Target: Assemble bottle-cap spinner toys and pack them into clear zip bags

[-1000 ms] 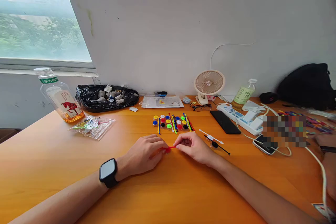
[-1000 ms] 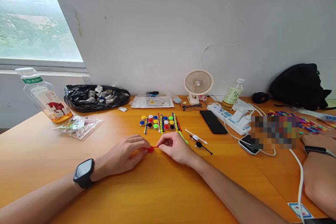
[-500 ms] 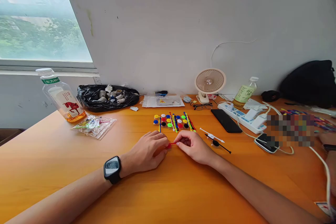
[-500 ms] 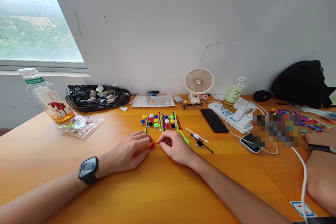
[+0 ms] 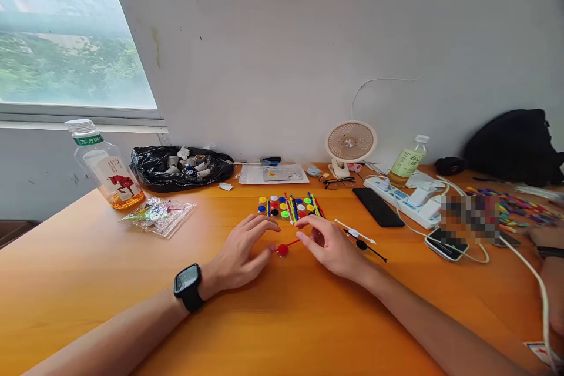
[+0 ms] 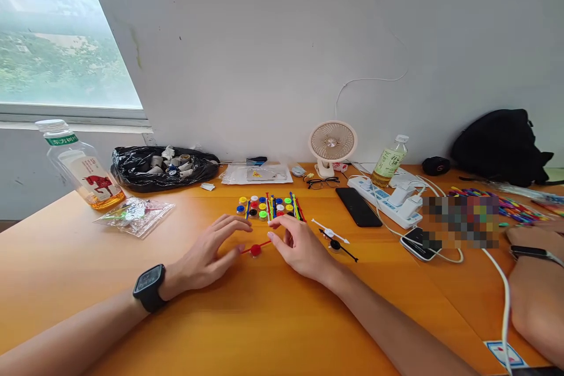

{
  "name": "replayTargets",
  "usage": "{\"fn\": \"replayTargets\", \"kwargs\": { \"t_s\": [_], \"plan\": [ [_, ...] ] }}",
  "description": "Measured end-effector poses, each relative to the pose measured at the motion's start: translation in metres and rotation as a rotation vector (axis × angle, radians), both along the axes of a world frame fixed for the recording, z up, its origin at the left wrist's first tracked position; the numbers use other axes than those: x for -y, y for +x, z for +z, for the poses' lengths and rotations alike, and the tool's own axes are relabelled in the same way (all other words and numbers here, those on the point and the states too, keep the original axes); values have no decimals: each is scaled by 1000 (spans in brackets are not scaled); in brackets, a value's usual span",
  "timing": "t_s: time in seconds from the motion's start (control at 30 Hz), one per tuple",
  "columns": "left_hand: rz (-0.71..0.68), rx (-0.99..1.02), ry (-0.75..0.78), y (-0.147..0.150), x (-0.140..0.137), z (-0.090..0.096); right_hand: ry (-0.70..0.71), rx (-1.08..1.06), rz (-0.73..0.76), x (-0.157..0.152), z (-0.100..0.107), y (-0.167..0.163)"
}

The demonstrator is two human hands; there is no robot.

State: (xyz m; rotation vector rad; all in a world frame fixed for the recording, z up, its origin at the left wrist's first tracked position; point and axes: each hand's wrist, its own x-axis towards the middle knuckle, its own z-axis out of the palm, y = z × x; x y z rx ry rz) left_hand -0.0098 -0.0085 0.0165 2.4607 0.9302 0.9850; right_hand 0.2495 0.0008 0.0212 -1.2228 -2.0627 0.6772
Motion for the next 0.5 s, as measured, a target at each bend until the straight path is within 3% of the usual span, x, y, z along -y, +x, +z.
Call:
{"fn": "replayTargets", "kwargs": {
  "t_s": [0.1,0.27,0.37,0.5],
  "plan": [
    [68,42,-5,-3,-2,-1,-4,-21,6,3,3,1],
    [161,84,25,-4,-4,-4,-188,-221,79,3,8,5],
    [230,94,54,-5,-7,-6,-157,-421,19,-1,11,11],
    [281,40,111,-10,-17,-10,-121,-428,-30,-4,14,14]
  ]
}}
